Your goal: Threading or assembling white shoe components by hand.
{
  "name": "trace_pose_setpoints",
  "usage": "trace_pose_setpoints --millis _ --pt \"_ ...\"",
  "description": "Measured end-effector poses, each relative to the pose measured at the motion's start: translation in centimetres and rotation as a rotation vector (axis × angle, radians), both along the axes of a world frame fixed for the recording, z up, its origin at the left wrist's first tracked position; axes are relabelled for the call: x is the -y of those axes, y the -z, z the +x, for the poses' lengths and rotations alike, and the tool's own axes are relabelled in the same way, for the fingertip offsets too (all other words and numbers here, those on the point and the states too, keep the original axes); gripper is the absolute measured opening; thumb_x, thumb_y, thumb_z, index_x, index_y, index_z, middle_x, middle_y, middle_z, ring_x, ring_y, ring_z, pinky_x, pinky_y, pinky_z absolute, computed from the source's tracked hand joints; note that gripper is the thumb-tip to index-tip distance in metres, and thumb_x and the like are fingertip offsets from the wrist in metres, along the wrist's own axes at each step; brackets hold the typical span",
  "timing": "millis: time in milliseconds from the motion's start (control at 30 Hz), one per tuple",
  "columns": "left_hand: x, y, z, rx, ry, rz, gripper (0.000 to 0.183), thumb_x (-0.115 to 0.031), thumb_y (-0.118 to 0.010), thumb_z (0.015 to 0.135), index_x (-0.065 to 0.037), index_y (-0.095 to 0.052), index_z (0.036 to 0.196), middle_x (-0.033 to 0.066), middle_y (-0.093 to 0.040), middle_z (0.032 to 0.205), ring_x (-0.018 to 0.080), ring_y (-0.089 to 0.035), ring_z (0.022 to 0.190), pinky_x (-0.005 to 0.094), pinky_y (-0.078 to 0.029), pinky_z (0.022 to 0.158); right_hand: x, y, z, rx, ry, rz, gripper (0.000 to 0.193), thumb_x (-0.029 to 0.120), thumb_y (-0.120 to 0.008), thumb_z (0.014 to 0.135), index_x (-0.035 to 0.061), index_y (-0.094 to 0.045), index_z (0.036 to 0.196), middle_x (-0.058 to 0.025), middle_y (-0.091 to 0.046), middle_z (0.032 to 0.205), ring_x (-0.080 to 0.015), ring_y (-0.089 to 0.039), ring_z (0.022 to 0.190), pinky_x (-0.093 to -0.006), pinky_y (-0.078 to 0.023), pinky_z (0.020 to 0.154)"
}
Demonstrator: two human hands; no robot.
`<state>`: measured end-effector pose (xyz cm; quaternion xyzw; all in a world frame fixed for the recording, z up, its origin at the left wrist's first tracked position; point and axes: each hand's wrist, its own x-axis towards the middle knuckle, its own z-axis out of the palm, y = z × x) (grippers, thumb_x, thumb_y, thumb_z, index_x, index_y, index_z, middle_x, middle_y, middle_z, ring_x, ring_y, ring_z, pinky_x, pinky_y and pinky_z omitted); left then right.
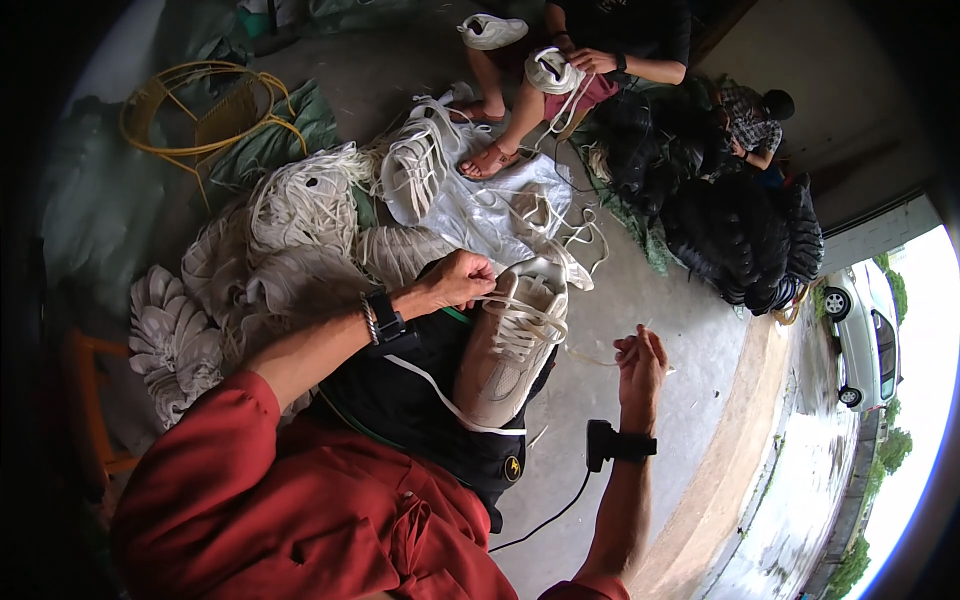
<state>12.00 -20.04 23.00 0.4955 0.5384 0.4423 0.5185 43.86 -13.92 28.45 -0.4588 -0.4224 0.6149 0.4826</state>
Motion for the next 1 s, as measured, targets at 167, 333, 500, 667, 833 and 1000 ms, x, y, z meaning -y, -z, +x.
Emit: trace_pose_setpoints --millis 167,333,500,667,833,1000 --pt "-0.3 0.5 0.8 -0.150 -0.069 0.168 0.009 -0.009 -0.057 0.076 -0.001 -0.056 0.073 0.0037 -0.055 0.059 0.0111 -0.053 0.050 0.0266 -0.043 0.046 0.8 -0.4 -4.9 0.197 -0.075 0.119 0.018 0.015 -0.059 0.084 -0.0015 -0.058 0.091 -0.0079 -0.061 0.073 -0.0141 -0.057 0.064 -0.0238 -0.043 0.060" --pt "-0.6 0.8 1.7 -0.319 -0.121 0.263 0.007 -0.006 -0.057 0.073 0.001 -0.055 0.072 0.0112 -0.056 0.062 0.0215 -0.058 0.062 0.0340 -0.043 0.056 0.2 0.3 -7.8 0.383 -0.200 0.316 0.015 0.011 -0.061 0.082 -0.0020 -0.062 0.089 -0.0073 -0.064 0.083 -0.0114 -0.057 0.078 -0.0254 -0.044 0.073" --pt "-0.8 0.6 2.2 -0.412 -0.192 0.377 0.006 -0.005 -0.056 0.073 0.001 -0.053 0.072 0.0162 -0.056 0.065 0.0313 -0.057 0.063 0.0361 -0.042 0.055 0.2 0.4 -11.4 0.715 -0.281 0.732 0.007 0.001 -0.060 0.075 0.0031 -0.064 0.082 -0.0069 -0.062 0.078 -0.0159 -0.059 0.076 -0.0270 -0.045 0.070" --pt "0.0 0.0 1.9 -0.310 -0.274 0.478 0.008 0.002 -0.053 0.066 -0.001 -0.052 0.074 0.0147 -0.057 0.066 0.0241 -0.059 0.063 0.0346 -0.043 0.054 0.8 0.8 -14.7 0.979 -0.392 1.073 0.002 0.010 -0.063 0.068 0.0102 -0.061 0.068 -0.0079 -0.056 0.066 -0.0280 -0.054 0.068 -0.0394 -0.041 0.059" --pt "-0.8 0.6 4.6 -0.210 -0.295 0.459 0.019 0.000 -0.054 0.065 -0.004 -0.046 0.082 0.0128 -0.055 0.066 0.0242 -0.057 0.064 0.0370 -0.041 0.053 0.2 2.7 -12.9 1.044 -0.376 1.026 0.002 0.006 -0.059 0.065 0.0051 -0.060 0.066 -0.0121 -0.057 0.066 -0.0318 -0.056 0.062 -0.0412 -0.044 0.057" --pt "0.4 -1.0 4.1 -0.425 -0.342 0.456 0.031 -0.008 -0.059 0.069 -0.004 -0.042 0.094 0.0179 -0.056 0.067 0.0375 -0.058 0.066 0.0448 -0.042 0.055 -0.4 3.7 -13.6 1.004 -0.428 0.952 0.005 0.007 -0.058 0.066 0.0030 -0.059 0.068 -0.0140 -0.059 0.067 -0.0333 -0.056 0.061 -0.0406 -0.044 0.056"
